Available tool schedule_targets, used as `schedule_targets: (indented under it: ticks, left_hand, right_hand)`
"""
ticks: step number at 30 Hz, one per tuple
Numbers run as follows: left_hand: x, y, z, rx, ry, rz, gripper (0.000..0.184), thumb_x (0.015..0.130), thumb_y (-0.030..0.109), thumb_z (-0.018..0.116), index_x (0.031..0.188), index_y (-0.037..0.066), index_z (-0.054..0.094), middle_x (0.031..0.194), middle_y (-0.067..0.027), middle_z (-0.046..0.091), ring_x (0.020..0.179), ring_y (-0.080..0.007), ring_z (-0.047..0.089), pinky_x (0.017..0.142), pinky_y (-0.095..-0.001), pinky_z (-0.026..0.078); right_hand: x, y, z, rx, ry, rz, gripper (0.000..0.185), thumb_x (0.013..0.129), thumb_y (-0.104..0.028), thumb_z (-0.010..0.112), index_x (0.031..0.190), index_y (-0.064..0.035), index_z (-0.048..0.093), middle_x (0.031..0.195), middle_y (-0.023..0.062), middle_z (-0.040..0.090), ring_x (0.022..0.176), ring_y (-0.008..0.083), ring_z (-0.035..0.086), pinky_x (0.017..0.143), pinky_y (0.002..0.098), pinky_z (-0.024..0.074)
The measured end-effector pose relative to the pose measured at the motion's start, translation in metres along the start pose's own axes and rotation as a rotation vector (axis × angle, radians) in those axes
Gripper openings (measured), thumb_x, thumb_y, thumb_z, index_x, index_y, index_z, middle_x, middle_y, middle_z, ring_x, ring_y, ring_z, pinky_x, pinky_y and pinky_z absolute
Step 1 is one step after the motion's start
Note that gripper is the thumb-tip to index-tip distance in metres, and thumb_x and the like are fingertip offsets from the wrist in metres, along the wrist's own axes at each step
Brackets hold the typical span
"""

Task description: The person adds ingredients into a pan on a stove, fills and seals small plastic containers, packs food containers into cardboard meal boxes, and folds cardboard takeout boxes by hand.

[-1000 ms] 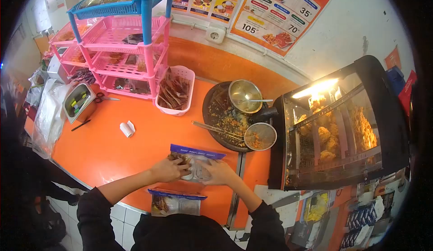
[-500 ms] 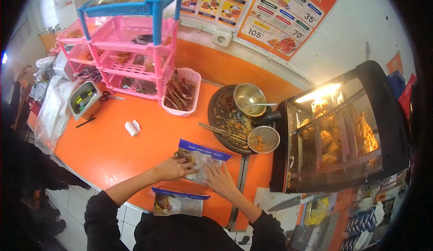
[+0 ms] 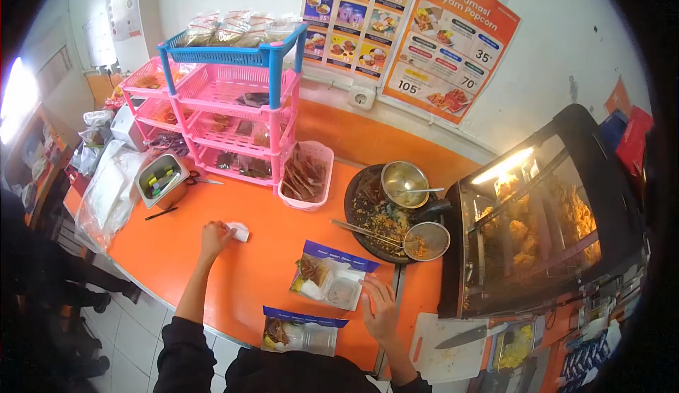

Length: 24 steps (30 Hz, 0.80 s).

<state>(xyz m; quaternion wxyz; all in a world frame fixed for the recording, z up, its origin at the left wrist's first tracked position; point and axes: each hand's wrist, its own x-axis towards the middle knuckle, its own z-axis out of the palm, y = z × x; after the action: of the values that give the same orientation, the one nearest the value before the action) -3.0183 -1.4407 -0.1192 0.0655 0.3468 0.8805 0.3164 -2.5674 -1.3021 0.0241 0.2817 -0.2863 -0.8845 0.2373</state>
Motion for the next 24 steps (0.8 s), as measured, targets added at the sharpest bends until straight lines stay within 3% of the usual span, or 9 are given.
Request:
schedule_targets:
  ticks: [4,6,9,12,15,16,20,22,24]
  left_hand:
    - [-0.029,0.068,-0.049,-0.652,-0.265,0.189,0.021,0.087,0.019,0.068,0.096,0.001,0.061,0.089,-0.0147,0.063,0.086,-0.0297,0.062,0.092,-0.0397,0.046]
    - [-0.065,0.145,-0.113,-0.520,-0.387,0.302,0.015,0.089,0.015,0.066,0.096,0.003,0.062,0.094,-0.0107,0.062,0.095,-0.0268,0.059,0.094,-0.0391,0.045]
    - [-0.097,0.191,-0.162,-0.390,-0.405,0.755,0.017,0.089,0.019,0.066,0.097,0.004,0.063,0.100,-0.0073,0.060,0.105,-0.0249,0.054,0.094,-0.0390,0.044]
    - [-0.130,0.218,-0.211,-0.142,-0.436,0.763,0.019,0.090,0.022,0.065,0.099,0.006,0.063,0.105,-0.0053,0.059,0.112,-0.0241,0.049,0.093,-0.0391,0.043]
    - [-0.141,0.195,-0.228,-0.032,-0.359,0.903,0.020,0.091,0.026,0.063,0.100,0.008,0.063,0.104,-0.0060,0.059,0.107,-0.0235,0.051,0.090,-0.0384,0.043]
    - [-0.146,0.180,-0.227,-0.125,-0.421,0.830,0.022,0.092,0.028,0.063,0.100,0.007,0.063,0.101,-0.0058,0.060,0.103,-0.0227,0.053,0.087,-0.0379,0.044]
    - [-0.165,0.136,-0.240,-0.292,-0.639,0.497,0.030,0.092,0.036,0.062,0.100,0.007,0.063,0.088,-0.0040,0.064,0.085,-0.0200,0.059,0.077,-0.0365,0.047]
    - [-0.161,0.120,-0.256,-0.240,-0.642,0.426,0.030,0.089,0.037,0.065,0.101,0.010,0.064,0.079,-0.0018,0.067,0.074,-0.0201,0.064,0.071,-0.0374,0.049]
    - [-0.138,0.076,-0.256,-0.115,-0.580,0.501,0.026,0.088,0.036,0.066,0.100,0.012,0.066,0.083,-0.0018,0.068,0.077,-0.0211,0.065,0.071,-0.0371,0.049]
  right_hand:
    - [0.024,-0.038,-0.016,0.176,0.021,-0.085,0.028,0.088,-0.007,0.057,0.115,-0.0038,0.062,0.122,0.0133,0.059,0.123,0.0285,0.052,0.101,0.0420,0.0357]
    - [0.046,-0.078,-0.024,0.243,-0.021,-0.177,0.034,0.087,-0.008,0.060,0.120,-0.0044,0.059,0.124,0.0132,0.059,0.122,0.0288,0.052,0.100,0.0419,0.0362]
    - [0.075,-0.134,-0.011,0.280,-0.089,-0.358,0.050,0.086,-0.021,0.067,0.132,-0.0077,0.052,0.127,0.0155,0.056,0.120,0.0312,0.052,0.098,0.0432,0.0372]
    - [0.087,-0.163,0.012,0.273,-0.189,-0.459,0.053,0.085,-0.027,0.069,0.130,-0.0076,0.051,0.122,0.0151,0.059,0.113,0.0312,0.056,0.094,0.0432,0.0403]
    - [0.084,-0.177,0.035,0.471,-0.460,-0.262,0.046,0.084,-0.030,0.071,0.119,-0.0043,0.057,0.105,0.0147,0.066,0.094,0.0302,0.063,0.082,0.0387,0.0468]
    - [0.084,-0.184,0.033,0.352,-0.512,-0.292,0.038,0.084,-0.032,0.071,0.105,-0.0017,0.063,0.085,0.0133,0.068,0.074,0.0248,0.065,0.069,0.0332,0.0488]
    - [0.072,-0.195,0.069,0.614,-0.867,-0.029,0.033,0.088,-0.031,0.068,0.098,0.0001,0.065,0.078,0.0113,0.066,0.072,0.0125,0.061,0.067,0.0303,0.0480]
    - [0.057,-0.193,0.111,0.680,-0.776,-0.094,0.032,0.090,-0.030,0.066,0.098,0.0007,0.064,0.078,0.0122,0.066,0.071,0.0127,0.061,0.067,0.0305,0.0483]
    - [0.043,-0.193,0.151,0.764,-0.730,-0.081,0.031,0.092,-0.029,0.063,0.096,0.0012,0.063,0.078,0.0137,0.067,0.070,0.0154,0.063,0.065,0.0320,0.0490]
